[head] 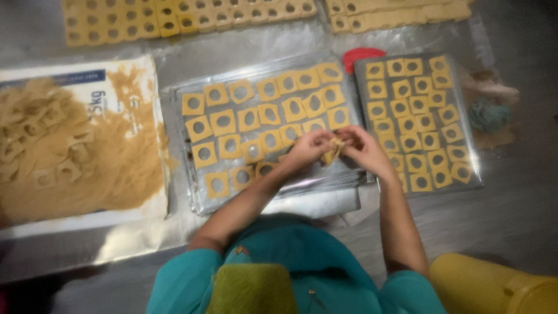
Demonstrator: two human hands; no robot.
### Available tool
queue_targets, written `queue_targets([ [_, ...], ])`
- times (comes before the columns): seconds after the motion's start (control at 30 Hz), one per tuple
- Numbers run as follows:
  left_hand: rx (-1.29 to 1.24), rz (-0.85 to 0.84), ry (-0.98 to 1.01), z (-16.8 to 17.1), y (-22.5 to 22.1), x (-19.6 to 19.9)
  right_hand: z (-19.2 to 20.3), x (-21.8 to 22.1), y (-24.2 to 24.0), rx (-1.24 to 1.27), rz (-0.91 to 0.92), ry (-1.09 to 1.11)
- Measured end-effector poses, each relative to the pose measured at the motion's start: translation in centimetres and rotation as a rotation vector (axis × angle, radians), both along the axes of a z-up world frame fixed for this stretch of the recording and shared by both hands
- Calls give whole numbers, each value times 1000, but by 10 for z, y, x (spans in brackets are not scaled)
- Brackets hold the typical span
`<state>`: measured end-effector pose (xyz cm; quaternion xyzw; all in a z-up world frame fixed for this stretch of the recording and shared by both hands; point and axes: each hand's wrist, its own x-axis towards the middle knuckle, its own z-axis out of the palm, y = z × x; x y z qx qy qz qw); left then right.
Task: The person repeatedly picks up square-shaped snacks from a large pile and arranges them in neat rows on metal trays. A second person is visible working alongside, performing a similar task.
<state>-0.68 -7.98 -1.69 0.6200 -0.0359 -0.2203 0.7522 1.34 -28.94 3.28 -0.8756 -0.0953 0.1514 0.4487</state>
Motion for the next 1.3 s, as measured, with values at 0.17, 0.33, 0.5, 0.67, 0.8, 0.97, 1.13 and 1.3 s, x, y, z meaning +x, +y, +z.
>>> queue_targets([
  [0.17,-300,162,180,-7,6,-2,-17,-7,6,153,-61,41],
  [0.33,182,65,12,8,17,-17,-11,-5,-16,249,-39,92],
  [0.5,150,-74,-6,22,17,-19,8,3,-37,61,-76,154],
  [0.67,811,231,-839,9,22,-29,-1,20,-31,-143,67,173],
  [0.8,873,131,-891,-13,17,-55,-6,30,-29,-341,-22,55],
  [0.97,937,80,-977,-24,12,-66,-9,20,-8,-432,105,-164],
  [1.13,987,-15,-791,-21,13,-45,-3,8,1,-528,101,123],
  [1.3,1028,-44,-772,-7,5,-10,-4,34,-20,-125,49,167],
])
